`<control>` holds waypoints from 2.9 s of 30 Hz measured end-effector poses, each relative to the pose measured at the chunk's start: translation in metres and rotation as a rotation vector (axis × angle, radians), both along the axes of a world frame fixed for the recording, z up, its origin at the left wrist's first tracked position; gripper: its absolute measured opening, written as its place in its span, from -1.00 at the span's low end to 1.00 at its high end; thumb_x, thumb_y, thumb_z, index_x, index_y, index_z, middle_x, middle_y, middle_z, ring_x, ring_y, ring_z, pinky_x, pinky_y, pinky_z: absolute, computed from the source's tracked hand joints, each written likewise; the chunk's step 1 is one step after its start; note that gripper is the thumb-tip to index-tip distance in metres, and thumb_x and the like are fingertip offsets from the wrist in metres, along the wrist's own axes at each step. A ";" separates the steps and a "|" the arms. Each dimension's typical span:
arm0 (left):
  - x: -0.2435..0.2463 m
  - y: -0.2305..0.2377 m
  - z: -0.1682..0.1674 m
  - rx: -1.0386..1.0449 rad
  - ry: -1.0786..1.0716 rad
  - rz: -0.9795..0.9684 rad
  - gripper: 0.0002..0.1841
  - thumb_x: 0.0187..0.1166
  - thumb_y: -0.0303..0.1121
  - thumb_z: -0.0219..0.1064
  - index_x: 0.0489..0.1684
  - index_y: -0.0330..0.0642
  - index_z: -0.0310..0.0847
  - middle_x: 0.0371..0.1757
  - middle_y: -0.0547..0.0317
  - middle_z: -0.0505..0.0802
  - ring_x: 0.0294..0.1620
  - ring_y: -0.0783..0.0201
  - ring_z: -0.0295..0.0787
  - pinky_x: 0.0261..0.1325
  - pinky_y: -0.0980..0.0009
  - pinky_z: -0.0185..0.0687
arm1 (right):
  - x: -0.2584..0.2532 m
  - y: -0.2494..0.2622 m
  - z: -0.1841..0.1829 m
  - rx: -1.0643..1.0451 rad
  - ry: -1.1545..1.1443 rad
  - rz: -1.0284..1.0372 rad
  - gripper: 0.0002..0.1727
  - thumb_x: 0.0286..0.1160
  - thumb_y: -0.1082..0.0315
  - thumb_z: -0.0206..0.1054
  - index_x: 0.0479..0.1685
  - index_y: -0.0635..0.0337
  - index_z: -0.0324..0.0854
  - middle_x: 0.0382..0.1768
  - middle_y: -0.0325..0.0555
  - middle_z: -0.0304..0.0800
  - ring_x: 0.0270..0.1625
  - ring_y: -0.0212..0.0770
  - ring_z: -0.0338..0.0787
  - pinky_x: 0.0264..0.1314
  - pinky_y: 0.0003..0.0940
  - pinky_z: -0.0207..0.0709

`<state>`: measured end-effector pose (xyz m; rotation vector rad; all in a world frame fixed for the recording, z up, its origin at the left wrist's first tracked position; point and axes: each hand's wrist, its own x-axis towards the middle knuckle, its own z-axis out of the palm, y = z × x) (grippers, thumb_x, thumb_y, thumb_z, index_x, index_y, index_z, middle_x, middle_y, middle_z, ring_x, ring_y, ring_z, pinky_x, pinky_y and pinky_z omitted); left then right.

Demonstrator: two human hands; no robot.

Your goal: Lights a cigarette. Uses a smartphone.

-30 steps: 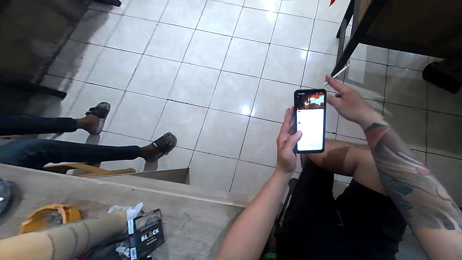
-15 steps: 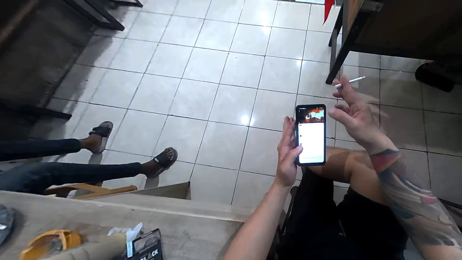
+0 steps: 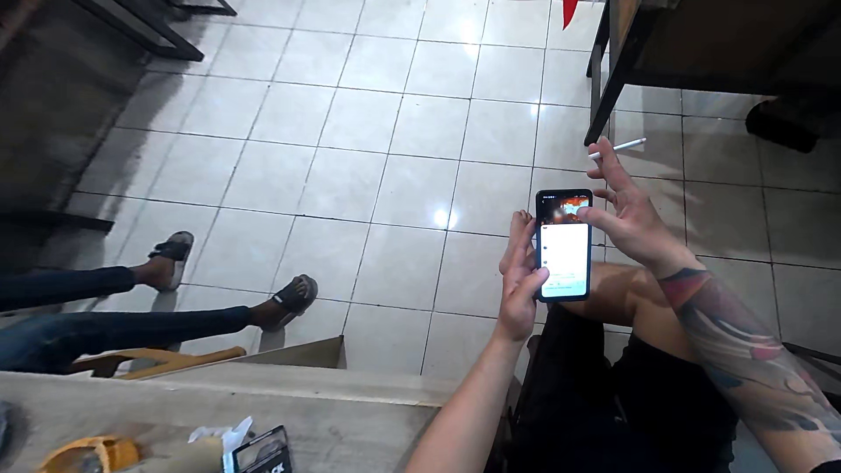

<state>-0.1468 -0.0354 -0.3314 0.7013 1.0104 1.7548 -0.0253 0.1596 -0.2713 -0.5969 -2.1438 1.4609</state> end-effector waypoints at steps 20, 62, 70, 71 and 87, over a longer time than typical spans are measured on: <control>-0.001 -0.001 0.003 0.031 0.001 0.071 -0.23 0.62 -0.13 0.13 0.91 0.26 -0.08 0.71 -0.01 0.44 0.52 -0.02 0.57 0.34 -0.05 0.66 | -0.001 -0.003 0.003 -0.217 0.125 0.041 -0.41 0.66 0.36 0.23 0.71 0.05 0.37 0.54 -0.15 0.59 0.37 -0.13 0.74 0.33 -0.19 0.73; -0.001 -0.002 0.005 0.055 0.007 0.076 -0.22 0.62 -0.11 0.07 0.93 0.24 -0.14 0.73 0.01 0.42 0.50 0.03 0.58 0.27 0.01 0.70 | -0.014 -0.013 -0.003 -0.301 0.171 0.084 -0.30 0.60 0.49 0.19 0.80 0.08 0.19 0.61 -0.05 0.46 0.22 -0.05 0.81 0.13 -0.13 0.84; -0.001 -0.002 0.005 0.061 -0.004 0.070 -0.23 0.64 -0.09 0.07 0.93 0.26 -0.14 0.71 0.01 0.45 0.49 0.05 0.59 0.30 0.02 0.68 | -0.014 -0.013 -0.002 -0.305 0.173 0.087 -0.28 0.57 0.51 0.16 0.81 0.07 0.18 0.62 -0.06 0.45 0.22 -0.07 0.81 0.14 -0.15 0.83; -0.001 -0.001 0.005 0.062 -0.005 0.068 -0.24 0.64 -0.09 0.06 0.92 0.26 -0.13 0.71 0.00 0.45 0.49 0.04 0.60 0.30 0.02 0.68 | -0.014 -0.013 -0.002 -0.303 0.175 0.089 -0.28 0.56 0.52 0.16 0.81 0.09 0.17 0.62 -0.06 0.45 0.22 -0.08 0.81 0.14 -0.16 0.83; 0.000 -0.002 0.005 0.067 -0.001 0.084 -0.21 0.62 -0.07 0.08 0.93 0.22 -0.14 0.75 0.01 0.39 0.55 0.01 0.53 0.33 -0.02 0.66 | -0.013 -0.013 -0.001 -0.301 0.185 0.102 -0.27 0.56 0.55 0.13 0.81 0.12 0.16 0.63 -0.03 0.45 0.21 -0.09 0.82 0.16 -0.16 0.83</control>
